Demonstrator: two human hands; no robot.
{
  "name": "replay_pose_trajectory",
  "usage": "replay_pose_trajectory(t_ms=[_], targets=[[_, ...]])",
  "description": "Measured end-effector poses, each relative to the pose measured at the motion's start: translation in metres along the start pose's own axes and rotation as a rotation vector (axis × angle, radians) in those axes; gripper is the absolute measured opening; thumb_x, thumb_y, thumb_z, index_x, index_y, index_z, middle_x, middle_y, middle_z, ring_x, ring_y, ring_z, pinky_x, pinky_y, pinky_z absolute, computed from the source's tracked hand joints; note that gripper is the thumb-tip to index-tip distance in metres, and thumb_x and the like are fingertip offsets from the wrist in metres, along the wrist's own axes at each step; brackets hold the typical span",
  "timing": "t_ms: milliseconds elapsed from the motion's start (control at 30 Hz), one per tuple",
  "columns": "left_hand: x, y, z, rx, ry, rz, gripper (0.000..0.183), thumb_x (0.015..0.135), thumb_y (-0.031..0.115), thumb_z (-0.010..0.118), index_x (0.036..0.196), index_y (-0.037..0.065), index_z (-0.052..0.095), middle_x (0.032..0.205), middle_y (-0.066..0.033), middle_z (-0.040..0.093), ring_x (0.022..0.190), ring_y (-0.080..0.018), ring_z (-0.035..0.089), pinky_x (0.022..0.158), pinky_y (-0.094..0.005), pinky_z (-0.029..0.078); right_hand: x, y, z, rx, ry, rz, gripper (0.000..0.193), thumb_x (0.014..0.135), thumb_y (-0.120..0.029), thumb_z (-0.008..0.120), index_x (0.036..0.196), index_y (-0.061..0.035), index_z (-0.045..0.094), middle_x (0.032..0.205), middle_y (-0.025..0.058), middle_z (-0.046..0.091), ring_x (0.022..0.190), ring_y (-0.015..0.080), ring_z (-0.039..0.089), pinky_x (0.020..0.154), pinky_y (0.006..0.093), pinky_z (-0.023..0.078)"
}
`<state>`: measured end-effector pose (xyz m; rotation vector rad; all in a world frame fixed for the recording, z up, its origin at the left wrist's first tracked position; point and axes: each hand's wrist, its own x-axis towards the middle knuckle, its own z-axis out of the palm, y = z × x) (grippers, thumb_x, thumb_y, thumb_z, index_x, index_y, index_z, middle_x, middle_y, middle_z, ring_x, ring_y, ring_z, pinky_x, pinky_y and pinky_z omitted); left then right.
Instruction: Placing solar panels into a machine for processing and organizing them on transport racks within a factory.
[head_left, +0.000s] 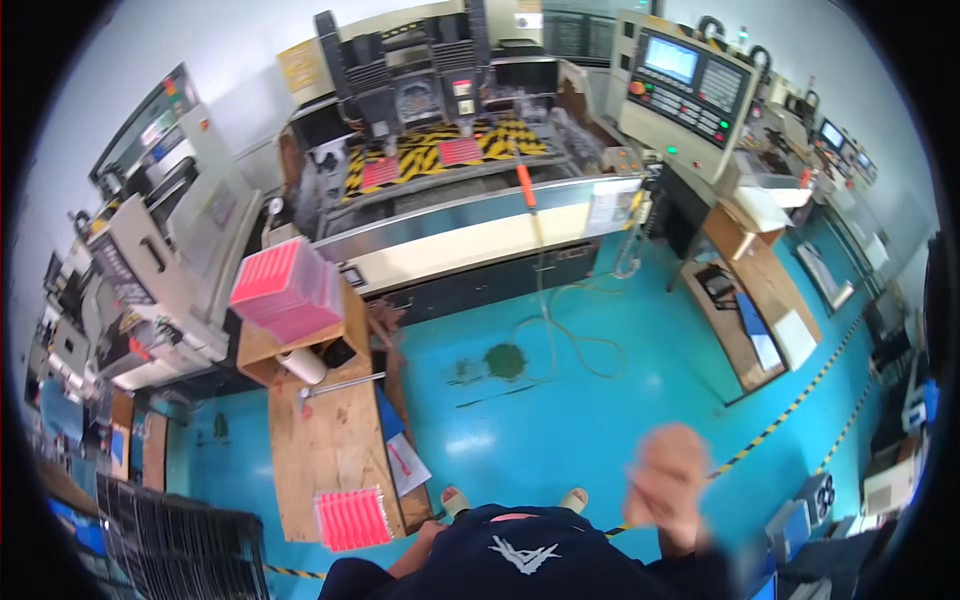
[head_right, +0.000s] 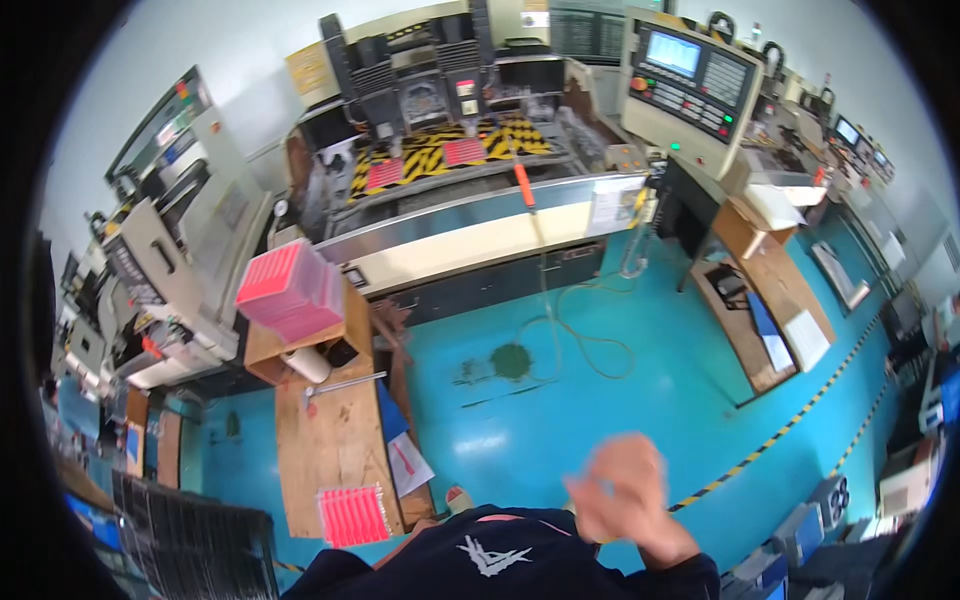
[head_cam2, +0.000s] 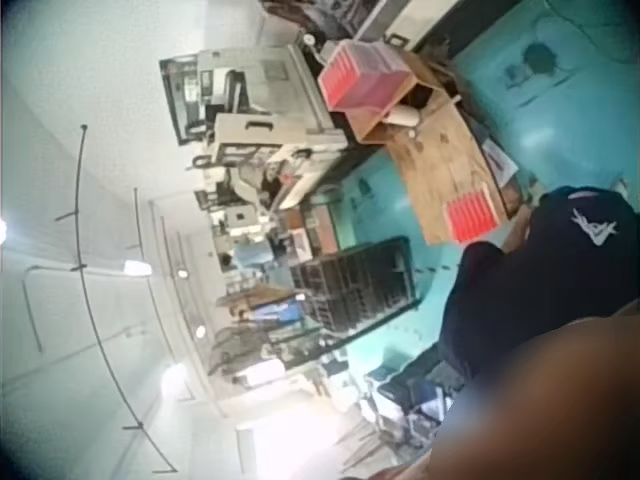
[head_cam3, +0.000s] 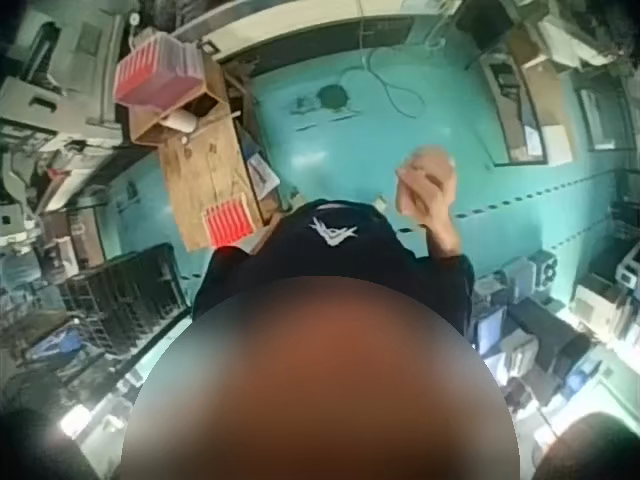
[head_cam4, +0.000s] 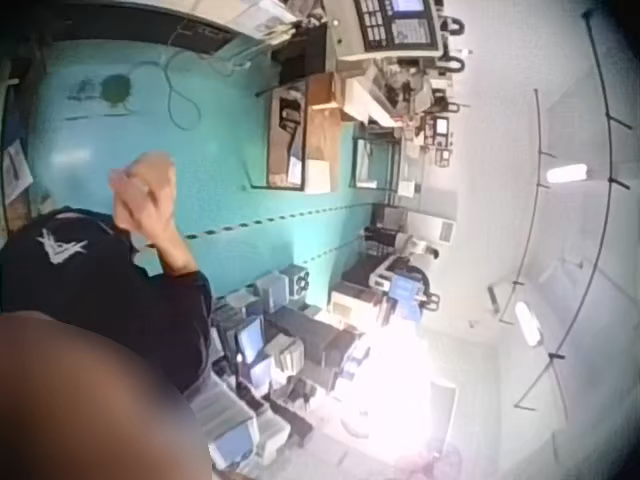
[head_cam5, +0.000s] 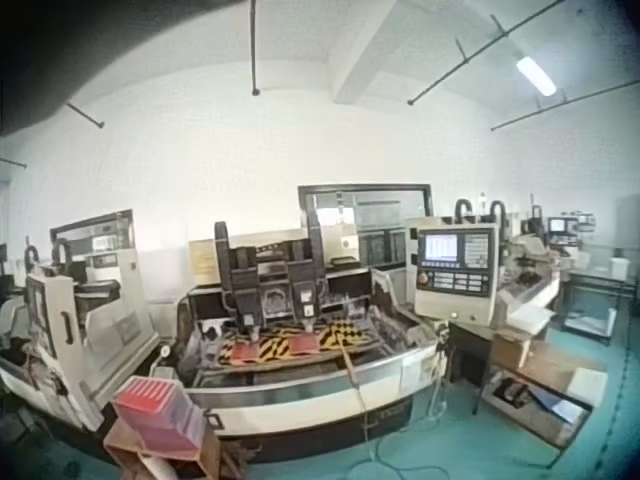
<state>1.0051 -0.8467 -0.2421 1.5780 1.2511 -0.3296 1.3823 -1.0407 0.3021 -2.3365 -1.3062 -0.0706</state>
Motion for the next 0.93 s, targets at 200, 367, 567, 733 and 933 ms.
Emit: replay_pose_trajectory(t_ms=[200,367,567,733,933], targets=[[-0.017,0.009,0.009,0.164,0.087,-0.093,0.046,0.081,0.046,0.068,0.092,0.002,0.076,0.092,-0.0244,0.072,0.093,-0.0386,0.071,0.083,-0.0452,0.054,-0.086,0.117,0.161,-0.038,-0.433,0.052,0.045,0.089,-0.017,0.063,0.132,-0.0106,0.055,0.123,0.0164,0.059,0.108,0.0370,0.061,0.087,0.0469,0.052],[0.004,-0.026,0.020,0.170,0.200,0.790,0.048,0.084,0.047,0.063,0.097,0.002,0.075,0.096,-0.0254,0.071,0.097,-0.0418,0.069,0.085,-0.0480,0.053,-0.175,0.137,0.186,0.109,-1.116,0.463,0.045,0.094,-0.025,0.057,0.136,-0.0111,0.052,0.124,0.0190,0.060,0.113,0.0392,0.060,0.094,0.0470,0.050],[0.026,-0.014,0.007,0.119,0.041,0.771,0.049,0.085,0.048,0.062,0.099,0.003,0.075,0.097,-0.0252,0.071,0.100,-0.0411,0.069,0.087,-0.0476,0.052,-0.229,0.143,0.191,0.297,-0.851,0.439,0.048,0.095,-0.029,0.057,0.139,-0.0116,0.050,0.124,0.0178,0.061,0.113,0.0374,0.061,0.094,0.0447,0.051],[0.019,0.019,-0.003,0.362,-0.028,-0.081,0.049,0.090,0.048,0.059,0.098,0.002,0.075,0.098,-0.0248,0.071,0.101,-0.0399,0.069,0.091,-0.0458,0.053,-0.250,0.151,0.214,0.321,-0.835,0.488,0.049,0.094,-0.031,0.058,0.138,-0.0098,0.051,0.125,0.0188,0.061,0.116,0.0388,0.060,0.095,0.0479,0.050],[0.001,0.051,-0.015,0.406,-0.084,-0.055,0.053,0.090,0.051,0.057,0.099,0.002,0.075,0.098,-0.0263,0.071,0.104,-0.0391,0.069,0.093,-0.0458,0.052,-0.236,0.147,0.233,0.290,-0.825,0.484,0.052,0.091,-0.028,0.062,0.139,-0.0113,0.049,0.125,0.0196,0.061,0.118,0.0407,0.059,0.097,0.0498,0.049]])
